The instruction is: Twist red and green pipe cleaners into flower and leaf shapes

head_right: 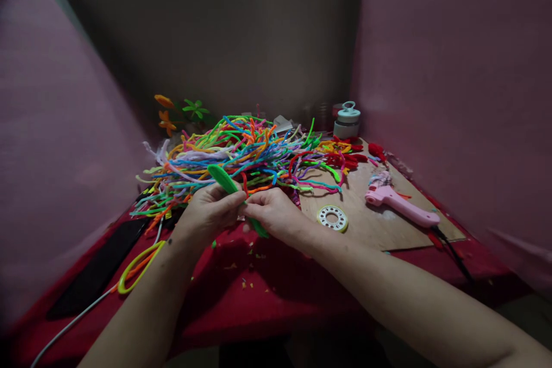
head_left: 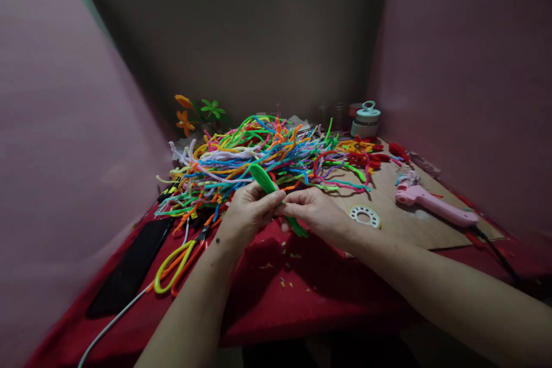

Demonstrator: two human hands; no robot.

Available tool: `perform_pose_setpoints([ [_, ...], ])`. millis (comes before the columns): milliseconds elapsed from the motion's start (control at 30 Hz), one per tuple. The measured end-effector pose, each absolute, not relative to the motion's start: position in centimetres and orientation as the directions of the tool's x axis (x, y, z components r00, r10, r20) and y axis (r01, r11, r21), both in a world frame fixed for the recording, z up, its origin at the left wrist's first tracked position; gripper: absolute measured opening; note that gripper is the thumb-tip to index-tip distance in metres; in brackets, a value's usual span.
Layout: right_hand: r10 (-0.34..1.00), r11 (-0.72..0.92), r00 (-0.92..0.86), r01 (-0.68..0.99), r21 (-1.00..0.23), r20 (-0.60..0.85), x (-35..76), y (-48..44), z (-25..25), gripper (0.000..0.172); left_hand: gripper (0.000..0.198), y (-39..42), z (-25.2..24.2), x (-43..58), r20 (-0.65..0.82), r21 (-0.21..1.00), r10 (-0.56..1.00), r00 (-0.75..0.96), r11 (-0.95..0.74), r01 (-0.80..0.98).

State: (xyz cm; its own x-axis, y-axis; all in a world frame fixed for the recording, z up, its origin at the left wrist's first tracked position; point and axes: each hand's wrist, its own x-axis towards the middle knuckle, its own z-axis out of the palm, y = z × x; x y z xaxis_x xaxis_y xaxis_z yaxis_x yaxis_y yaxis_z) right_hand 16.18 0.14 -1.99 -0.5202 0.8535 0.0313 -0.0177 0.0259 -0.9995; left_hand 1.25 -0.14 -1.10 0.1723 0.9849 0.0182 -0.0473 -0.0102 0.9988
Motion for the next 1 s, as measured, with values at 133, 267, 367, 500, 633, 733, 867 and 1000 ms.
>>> perform_pose_setpoints([
  [133,0.868,0.021,-0.496,-0.006,-1.0,0.021,16.0,0.0,-1.8,0.021,0.029,-0.3,-0.7,1.6,-0.009,1.0,0.991,0.135,0.01,-0.008],
  [267,0.891,-0.01,-0.453,0.018,-1.0,-0.017,15.9,-0.4,-1.6,0.022,0.035,-0.2,-0.3,1.5,0.028,1.0,0.999,0.017,-0.027,-0.008],
  [367,0.889,-0.052,-0.456,-0.013,-0.999,-0.041,15.8,-0.5,-1.8,0.019,0.029,0.1,-0.5,1.2,0.133,0.99,0.989,-0.07,-0.129,0.059],
  [500,0.884,-0.077,-0.465,-0.039,-0.996,-0.05,15.7,-0.5,-2.1,0.017,0.024,0.4,-0.9,1.0,0.321,0.919,0.935,-0.151,-0.269,0.288],
  [633,0.882,-0.076,-0.47,-0.046,-0.996,-0.045,15.7,-0.5,-2.2,0.018,0.025,0.5,-0.8,0.8,0.182,0.977,0.978,-0.103,-0.168,0.13],
  [733,0.881,-0.066,-0.471,-0.042,-0.997,-0.039,15.6,-0.5,-2.3,0.017,0.022,0.8,-0.9,0.4,0.244,0.944,0.962,-0.119,-0.208,0.258],
  [867,0.874,-0.106,-0.482,-0.067,-0.992,-0.061,15.5,-0.3,-2.5,0.015,0.022,1.0,-1.3,-0.1,0.441,0.775,0.884,-0.157,-0.286,0.564],
  [1000,0.875,-0.103,-0.48,-0.074,-0.992,-0.055,15.5,-0.2,-2.6,0.017,0.025,0.8,-1.4,-0.1,0.462,0.789,0.863,-0.202,-0.297,0.538],
])
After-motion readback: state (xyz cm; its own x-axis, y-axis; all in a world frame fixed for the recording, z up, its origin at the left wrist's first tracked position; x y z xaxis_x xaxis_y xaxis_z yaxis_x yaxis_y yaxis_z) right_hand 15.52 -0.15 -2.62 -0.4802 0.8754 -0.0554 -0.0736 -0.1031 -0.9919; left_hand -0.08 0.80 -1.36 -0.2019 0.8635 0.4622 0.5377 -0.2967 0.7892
